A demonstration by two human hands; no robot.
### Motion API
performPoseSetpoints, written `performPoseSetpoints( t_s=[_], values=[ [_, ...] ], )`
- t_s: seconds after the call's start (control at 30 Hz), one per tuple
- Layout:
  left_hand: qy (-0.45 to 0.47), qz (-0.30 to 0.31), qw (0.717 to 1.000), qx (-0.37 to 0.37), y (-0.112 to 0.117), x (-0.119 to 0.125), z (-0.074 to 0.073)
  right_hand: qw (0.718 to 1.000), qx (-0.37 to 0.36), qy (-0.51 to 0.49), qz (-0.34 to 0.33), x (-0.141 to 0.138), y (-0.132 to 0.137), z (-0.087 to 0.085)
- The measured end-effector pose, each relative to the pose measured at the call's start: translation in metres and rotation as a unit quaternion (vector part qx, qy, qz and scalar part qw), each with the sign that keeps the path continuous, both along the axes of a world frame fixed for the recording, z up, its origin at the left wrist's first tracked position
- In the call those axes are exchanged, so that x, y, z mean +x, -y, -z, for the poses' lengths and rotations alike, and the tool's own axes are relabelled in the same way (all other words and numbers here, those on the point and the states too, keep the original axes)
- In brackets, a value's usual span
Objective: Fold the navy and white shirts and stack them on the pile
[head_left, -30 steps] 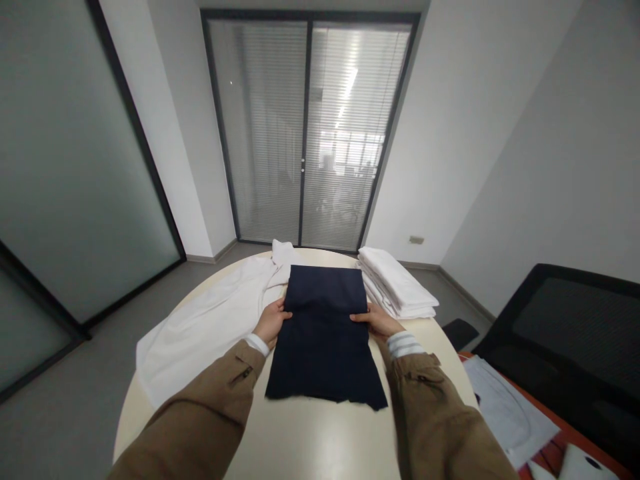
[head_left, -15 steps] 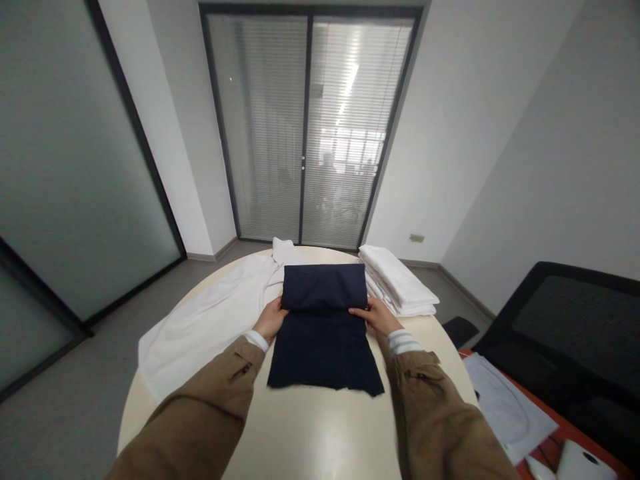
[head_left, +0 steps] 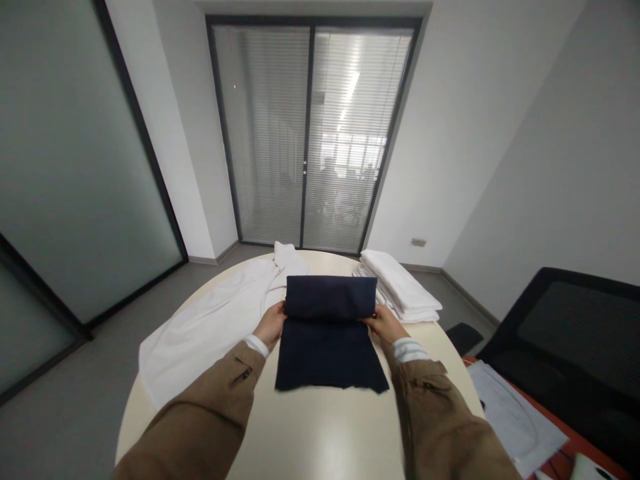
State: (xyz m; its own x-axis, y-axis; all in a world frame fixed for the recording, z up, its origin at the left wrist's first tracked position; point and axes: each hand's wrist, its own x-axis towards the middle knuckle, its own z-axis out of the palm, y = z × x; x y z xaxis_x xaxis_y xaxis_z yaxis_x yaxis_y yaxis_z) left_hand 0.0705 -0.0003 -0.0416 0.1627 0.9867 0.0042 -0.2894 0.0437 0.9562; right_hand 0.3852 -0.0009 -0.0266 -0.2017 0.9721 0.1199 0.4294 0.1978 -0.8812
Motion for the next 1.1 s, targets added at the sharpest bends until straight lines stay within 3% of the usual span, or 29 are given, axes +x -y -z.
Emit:
performPoseSetpoints(
  t_s=[0.27,0.53,0.7,0.77,0.83,0.93,1.0,1.1],
  values=[
    [0.0,-0.005,1.0,0.007,0.005,0.001,-0.004,0.999,-0.038,0.0,-0.005,0.012,0.002,0.014],
    [0.026,-0.032,0.999,-0.019,0.008,0.001,-0.007,0.997,0.012,-0.002,-0.071,0.007,0.005,-0.001],
    [-0.027,-0.111,0.993,-0.032,0.001,-0.001,-0.009,0.998,0.014,-0.021,-0.049,0.003,0.003,0.003],
    [-0.042,-0.144,0.989,-0.003,0.002,-0.001,-0.019,0.998,0.024,-0.005,-0.056,0.005,0.002,0.007],
    [-0.101,-0.147,0.98,0.091,0.011,0.0,-0.034,0.997,0.032,0.024,-0.065,0.008,0.0,0.01],
    [-0.303,-0.058,0.912,0.269,0.037,0.009,-0.057,0.996,0.037,0.07,-0.044,0.01,-0.001,0.005],
    [-0.43,-0.007,0.846,0.314,0.056,0.016,-0.062,0.992,0.068,0.109,0.009,0.005,0.003,-0.01],
    [-0.571,0.025,0.753,0.326,0.072,0.025,-0.054,0.973,0.148,0.167,0.063,-0.018,0.022,-0.045]
  ],
)
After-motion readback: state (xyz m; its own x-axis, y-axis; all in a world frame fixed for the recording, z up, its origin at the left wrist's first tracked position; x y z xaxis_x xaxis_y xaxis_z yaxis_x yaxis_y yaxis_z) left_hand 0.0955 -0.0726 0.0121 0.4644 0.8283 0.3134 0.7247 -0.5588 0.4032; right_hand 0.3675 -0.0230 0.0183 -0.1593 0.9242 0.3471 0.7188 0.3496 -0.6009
